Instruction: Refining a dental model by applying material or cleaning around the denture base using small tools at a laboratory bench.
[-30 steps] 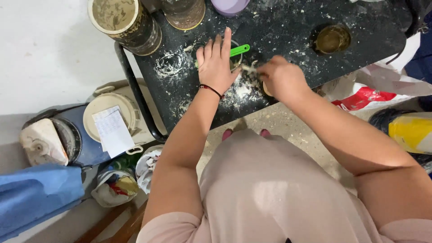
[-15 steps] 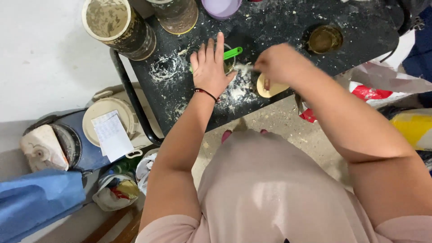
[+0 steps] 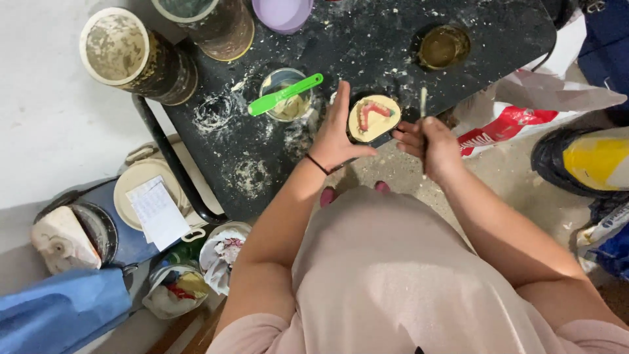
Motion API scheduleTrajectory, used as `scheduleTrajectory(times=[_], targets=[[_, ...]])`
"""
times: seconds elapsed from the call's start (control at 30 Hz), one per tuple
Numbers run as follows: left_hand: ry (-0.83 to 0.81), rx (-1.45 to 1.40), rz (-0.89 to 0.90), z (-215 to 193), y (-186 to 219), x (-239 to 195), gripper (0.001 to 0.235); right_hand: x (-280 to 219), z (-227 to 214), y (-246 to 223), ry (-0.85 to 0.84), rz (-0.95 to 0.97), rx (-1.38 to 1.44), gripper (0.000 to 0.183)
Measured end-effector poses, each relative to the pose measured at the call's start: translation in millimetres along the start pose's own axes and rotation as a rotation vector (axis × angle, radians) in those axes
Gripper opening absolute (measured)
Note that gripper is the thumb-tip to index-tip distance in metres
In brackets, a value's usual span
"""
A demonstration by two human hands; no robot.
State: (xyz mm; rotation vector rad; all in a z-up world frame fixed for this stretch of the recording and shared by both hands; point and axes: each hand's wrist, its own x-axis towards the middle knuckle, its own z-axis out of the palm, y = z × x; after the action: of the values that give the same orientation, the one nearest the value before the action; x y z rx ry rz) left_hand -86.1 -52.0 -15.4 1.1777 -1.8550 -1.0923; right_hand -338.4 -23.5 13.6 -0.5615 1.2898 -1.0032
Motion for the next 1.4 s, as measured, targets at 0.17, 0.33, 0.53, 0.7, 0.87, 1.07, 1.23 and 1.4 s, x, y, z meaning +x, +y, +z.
scheduleTrajectory(times=[0.17,0.33,0.53,0.7,0.87,1.07,1.23,1.4], targets=[[-0.055,-0.106,-0.035,0,-4,1,0.168,6,7,1,-0.025,-0.037,0.111,0.032],[-0.027,-0.033,-0.143,8,31,-33,0.166,42,12,-2,-0.107,-0.056,0.119,0.03],[-0.039,-0.145,0.036,42,35,-78,0.163,93,29,-12,-0.363,-0.101,0.179,0.032],[0.263,0.147,-0.064,23,7,-62,0.154,78,4,-12,-0.213,-0.21,-0.06,0.027],[0.092,0.17,-0.143,7,17,-25,0.157,32,-11,18,-0.079,-0.144,-0.027,0.029],[0.088,0.11,-0.038,20,10,-38,0.157,49,-3,5,-0.104,-0.103,0.078,0.034],[0.089,0.2,-0.047,32,-1,-50,0.155,58,17,-19,-0.143,-0.134,0.103,0.028],[0.131,0.206,-0.054,27,0,-52,0.141,63,10,-25,-0.308,-0.234,-0.054,0.033]])
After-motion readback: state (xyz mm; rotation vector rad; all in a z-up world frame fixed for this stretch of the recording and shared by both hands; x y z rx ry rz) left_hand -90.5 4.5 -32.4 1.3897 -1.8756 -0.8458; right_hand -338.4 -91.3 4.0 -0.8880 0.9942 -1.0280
